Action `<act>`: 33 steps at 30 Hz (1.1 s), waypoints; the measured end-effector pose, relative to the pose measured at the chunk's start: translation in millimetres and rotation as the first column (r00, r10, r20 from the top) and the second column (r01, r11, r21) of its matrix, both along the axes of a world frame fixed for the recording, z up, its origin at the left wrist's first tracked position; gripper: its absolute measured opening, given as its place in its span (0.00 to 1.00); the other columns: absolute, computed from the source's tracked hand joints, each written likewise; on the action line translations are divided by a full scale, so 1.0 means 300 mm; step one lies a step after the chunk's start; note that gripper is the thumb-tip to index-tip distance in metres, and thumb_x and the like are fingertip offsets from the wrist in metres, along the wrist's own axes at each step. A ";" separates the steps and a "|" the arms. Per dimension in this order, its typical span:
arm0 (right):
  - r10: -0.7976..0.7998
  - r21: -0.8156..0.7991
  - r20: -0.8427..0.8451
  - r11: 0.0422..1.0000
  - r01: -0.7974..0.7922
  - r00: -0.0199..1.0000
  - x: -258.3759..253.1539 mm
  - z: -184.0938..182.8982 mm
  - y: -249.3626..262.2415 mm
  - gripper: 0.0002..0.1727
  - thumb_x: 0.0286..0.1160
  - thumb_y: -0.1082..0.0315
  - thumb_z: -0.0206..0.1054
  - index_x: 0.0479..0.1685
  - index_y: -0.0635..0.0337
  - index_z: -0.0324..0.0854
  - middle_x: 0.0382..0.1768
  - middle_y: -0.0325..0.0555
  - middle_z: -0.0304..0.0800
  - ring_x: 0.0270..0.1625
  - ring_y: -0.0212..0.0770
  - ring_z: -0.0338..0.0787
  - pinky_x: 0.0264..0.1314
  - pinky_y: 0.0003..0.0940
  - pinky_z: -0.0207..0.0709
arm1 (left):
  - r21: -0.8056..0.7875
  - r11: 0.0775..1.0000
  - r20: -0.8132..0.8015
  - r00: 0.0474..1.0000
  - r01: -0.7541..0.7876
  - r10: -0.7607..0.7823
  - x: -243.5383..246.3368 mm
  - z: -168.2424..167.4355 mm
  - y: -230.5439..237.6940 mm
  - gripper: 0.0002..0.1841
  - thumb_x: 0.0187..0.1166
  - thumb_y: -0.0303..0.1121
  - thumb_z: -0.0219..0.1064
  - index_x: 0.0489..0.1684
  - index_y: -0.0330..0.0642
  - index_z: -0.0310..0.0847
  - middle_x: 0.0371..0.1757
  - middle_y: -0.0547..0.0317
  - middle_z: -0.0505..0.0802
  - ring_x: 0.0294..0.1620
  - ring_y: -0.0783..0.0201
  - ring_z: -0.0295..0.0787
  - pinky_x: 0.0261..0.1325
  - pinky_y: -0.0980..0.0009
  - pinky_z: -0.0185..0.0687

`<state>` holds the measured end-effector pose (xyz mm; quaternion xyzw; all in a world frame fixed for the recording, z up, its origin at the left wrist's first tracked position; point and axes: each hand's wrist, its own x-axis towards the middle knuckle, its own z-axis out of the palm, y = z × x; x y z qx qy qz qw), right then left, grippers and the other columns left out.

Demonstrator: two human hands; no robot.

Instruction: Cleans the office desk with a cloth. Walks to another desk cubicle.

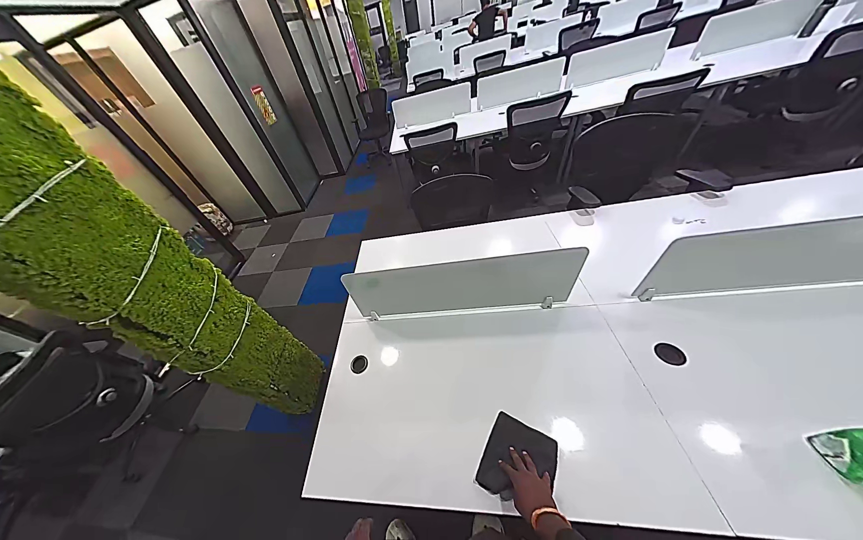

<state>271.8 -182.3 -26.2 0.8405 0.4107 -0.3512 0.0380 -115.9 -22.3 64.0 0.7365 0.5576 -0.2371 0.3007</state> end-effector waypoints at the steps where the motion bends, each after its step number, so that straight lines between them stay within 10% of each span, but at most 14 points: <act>1: -0.021 0.007 0.004 1.000 0.021 1.000 -0.005 0.005 0.011 0.40 0.67 0.71 0.73 0.84 0.29 0.74 0.95 0.40 0.52 0.96 0.65 0.45 0.80 0.85 0.53 | 0.000 1.000 0.026 1.000 0.005 -0.005 0.034 0.013 -0.004 0.33 0.78 0.52 0.67 0.82 0.47 0.74 0.82 0.51 0.81 0.84 0.48 0.73 0.81 0.29 0.58; 9: -0.204 0.142 -0.321 0.955 0.260 0.925 0.125 0.096 0.123 0.26 0.75 0.65 0.68 0.75 0.51 0.81 0.72 0.56 0.86 0.76 0.55 0.84 0.79 0.59 0.75 | -0.098 0.993 0.324 0.941 -0.066 0.095 0.258 0.025 0.015 0.34 0.75 0.48 0.73 0.80 0.43 0.75 0.80 0.44 0.81 0.81 0.46 0.77 0.83 0.42 0.68; 14: -0.121 0.166 -0.904 0.786 0.596 0.411 0.123 0.242 0.174 0.19 0.82 0.70 0.66 0.71 0.61 0.79 0.55 0.58 0.93 0.53 0.52 0.95 0.55 0.54 0.90 | -0.151 0.981 0.541 0.820 -0.125 0.188 0.328 0.046 0.057 0.38 0.74 0.50 0.75 0.82 0.38 0.71 0.81 0.37 0.79 0.81 0.42 0.76 0.83 0.46 0.70; 21: 0.223 0.139 -0.972 0.803 0.579 -0.077 -0.041 0.483 0.238 0.26 0.76 0.64 0.70 0.75 0.56 0.74 0.58 0.46 0.93 0.59 0.40 0.93 0.67 0.44 0.86 | -0.642 0.733 0.675 0.285 -0.228 0.680 0.387 0.177 0.122 0.39 0.86 0.47 0.62 0.93 0.42 0.48 0.83 0.44 0.77 0.79 0.49 0.78 0.75 0.46 0.79; 28: 0.207 0.066 -0.960 0.819 0.570 -0.186 -0.131 0.515 0.249 0.23 0.73 0.59 0.72 0.66 0.53 0.79 0.48 0.41 0.96 0.50 0.35 0.95 0.59 0.38 0.89 | -0.675 0.711 0.708 0.101 -0.195 0.699 0.396 0.256 0.115 0.23 0.83 0.28 0.65 0.76 0.30 0.74 0.62 0.40 0.92 0.59 0.51 0.92 0.65 0.52 0.89; 33: 0.143 0.003 -0.973 0.790 0.613 -0.180 -0.118 0.493 0.226 0.33 0.74 0.43 0.68 0.75 0.52 0.75 0.55 0.43 0.95 0.58 0.37 0.94 0.64 0.40 0.88 | -0.480 0.815 0.811 0.191 -0.326 0.554 0.382 0.301 0.144 0.21 0.70 0.24 0.77 0.62 0.28 0.84 0.52 0.42 0.95 0.52 0.53 0.95 0.57 0.56 0.93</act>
